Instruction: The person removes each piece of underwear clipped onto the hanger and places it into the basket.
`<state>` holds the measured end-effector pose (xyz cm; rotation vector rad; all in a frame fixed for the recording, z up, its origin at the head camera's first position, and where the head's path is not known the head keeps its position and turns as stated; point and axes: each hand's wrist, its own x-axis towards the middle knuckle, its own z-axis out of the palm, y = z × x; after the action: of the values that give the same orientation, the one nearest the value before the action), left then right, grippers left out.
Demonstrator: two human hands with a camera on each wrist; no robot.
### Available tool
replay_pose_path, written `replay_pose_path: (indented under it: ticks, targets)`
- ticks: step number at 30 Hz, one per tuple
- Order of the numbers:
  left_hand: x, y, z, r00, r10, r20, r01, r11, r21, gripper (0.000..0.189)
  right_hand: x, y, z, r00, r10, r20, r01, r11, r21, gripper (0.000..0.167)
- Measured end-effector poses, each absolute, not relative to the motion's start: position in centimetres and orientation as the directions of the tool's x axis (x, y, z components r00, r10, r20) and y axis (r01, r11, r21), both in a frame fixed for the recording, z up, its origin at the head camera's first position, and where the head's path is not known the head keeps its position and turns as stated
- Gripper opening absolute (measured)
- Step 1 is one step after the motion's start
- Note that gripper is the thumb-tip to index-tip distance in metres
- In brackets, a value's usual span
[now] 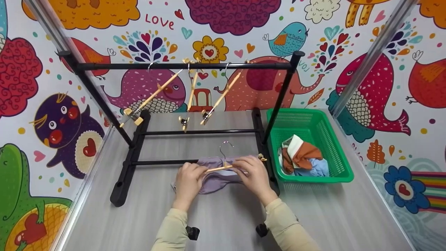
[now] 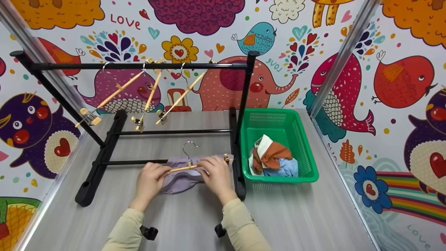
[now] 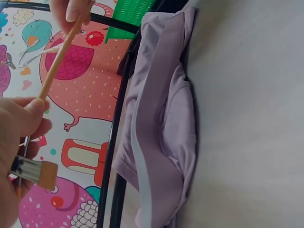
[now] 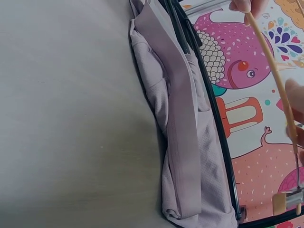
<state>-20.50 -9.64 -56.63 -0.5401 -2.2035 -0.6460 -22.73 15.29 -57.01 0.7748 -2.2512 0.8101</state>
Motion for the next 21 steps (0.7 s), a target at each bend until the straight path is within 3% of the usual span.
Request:
replay_pose_path:
  ticks: [6, 10, 17, 21]
  targets:
    - [-20.1, -9.9, -57.2, -0.663, 0.115, 0.74, 0.497, 0.807, 0.32, 0.019, -22.3, 15.4, -57.7, -0.593, -0.328, 0.735, -0.737, 0.589, -0.331, 0.039]
    - [-19.7, -10.2, -57.5, -0.681, 0.077, 0.729, 0.463, 0.815, 0.347, 0.019, -21.9, 15.6, -58.3, -0.607, -0.326, 0.725, -0.727, 0.595, -0.341, 0.042]
    - [-19.4, -11.2, -57.8, -0.723, 0.025, 0.69, 0.413, 0.816, 0.404, 0.017, -21.7, 16.0, -58.8, -0.669, -0.31, 0.676, -0.674, 0.635, -0.377, 0.033]
    - [-19.4, -11.8, -57.9, -0.716, 0.012, 0.698, 0.412, 0.815, 0.409, 0.019, -21.8, 16.0, -59.2, -0.724, -0.305, 0.618, -0.624, 0.673, -0.398, 0.033]
